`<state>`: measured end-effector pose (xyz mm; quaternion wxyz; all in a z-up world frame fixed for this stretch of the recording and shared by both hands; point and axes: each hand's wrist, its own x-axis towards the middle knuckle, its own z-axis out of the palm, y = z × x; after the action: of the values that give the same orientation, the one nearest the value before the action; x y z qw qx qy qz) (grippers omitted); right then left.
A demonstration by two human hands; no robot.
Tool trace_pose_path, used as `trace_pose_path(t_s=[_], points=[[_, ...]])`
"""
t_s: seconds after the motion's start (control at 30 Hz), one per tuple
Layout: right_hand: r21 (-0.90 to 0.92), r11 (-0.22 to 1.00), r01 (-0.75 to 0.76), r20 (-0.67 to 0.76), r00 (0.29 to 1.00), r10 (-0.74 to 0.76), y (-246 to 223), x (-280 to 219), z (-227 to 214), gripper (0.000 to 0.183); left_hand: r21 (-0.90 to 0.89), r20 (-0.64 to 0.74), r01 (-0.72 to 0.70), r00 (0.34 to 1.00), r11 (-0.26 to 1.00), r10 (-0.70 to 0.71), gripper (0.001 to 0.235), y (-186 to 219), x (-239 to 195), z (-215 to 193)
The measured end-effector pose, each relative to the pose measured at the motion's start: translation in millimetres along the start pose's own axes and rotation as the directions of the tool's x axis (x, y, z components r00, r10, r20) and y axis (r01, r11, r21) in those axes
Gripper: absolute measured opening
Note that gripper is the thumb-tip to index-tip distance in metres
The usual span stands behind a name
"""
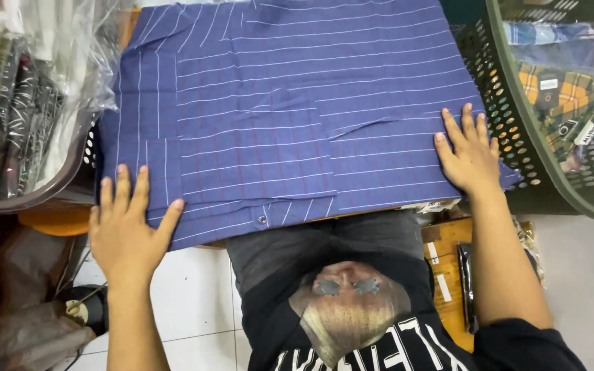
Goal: Folding a blue striped shirt and placing it into a plastic packaging bag
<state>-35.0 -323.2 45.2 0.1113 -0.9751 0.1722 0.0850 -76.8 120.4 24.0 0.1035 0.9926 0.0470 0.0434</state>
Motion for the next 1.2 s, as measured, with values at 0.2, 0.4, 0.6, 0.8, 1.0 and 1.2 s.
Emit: trace_pose_path(t_s=[0.2,0.4,0.6,0.8,1.0,1.2], points=[[-0.044,0.996,0.073,-0.052,0.996,-0.076,21,14,14,0.059,-0.63,-0.12,0.07,0.975,0.773,-0.186,0.061,-65,-27,44],[0.127,0.992,0.015,-0.139,0.99,0.002,30,-5,-4,0.068,-0.897,0.441,0.393,0.773,-0.202,-0.456,0.023,-77,-47,50],[0.637,0.756,-0.149,-0.109,0.954,0.279,162,37,61,0.058,-0.981,0.192,0.181,0.829,-0.072,-0.525,0.021,-105,-50,61],[0.211,0.977,0.023,-0.45,0.89,0.076,169,35,63,0.034,-0.981,0.191,0.177,0.808,-0.079,-0.557,0.01,-103,-47,54],[0.039,0.987,0.155,-0.675,0.732,-0.088,136,13,54,0.027,-0.982,0.187,0.098,0.663,-0.164,-0.725,0.012,-56,-41,30],[0.08,0.989,0.121,-0.66,0.751,-0.039,136,23,55,0.014,-0.934,0.329,0.116,0.651,-0.338,-0.684,0.009,-85,-27,61]])
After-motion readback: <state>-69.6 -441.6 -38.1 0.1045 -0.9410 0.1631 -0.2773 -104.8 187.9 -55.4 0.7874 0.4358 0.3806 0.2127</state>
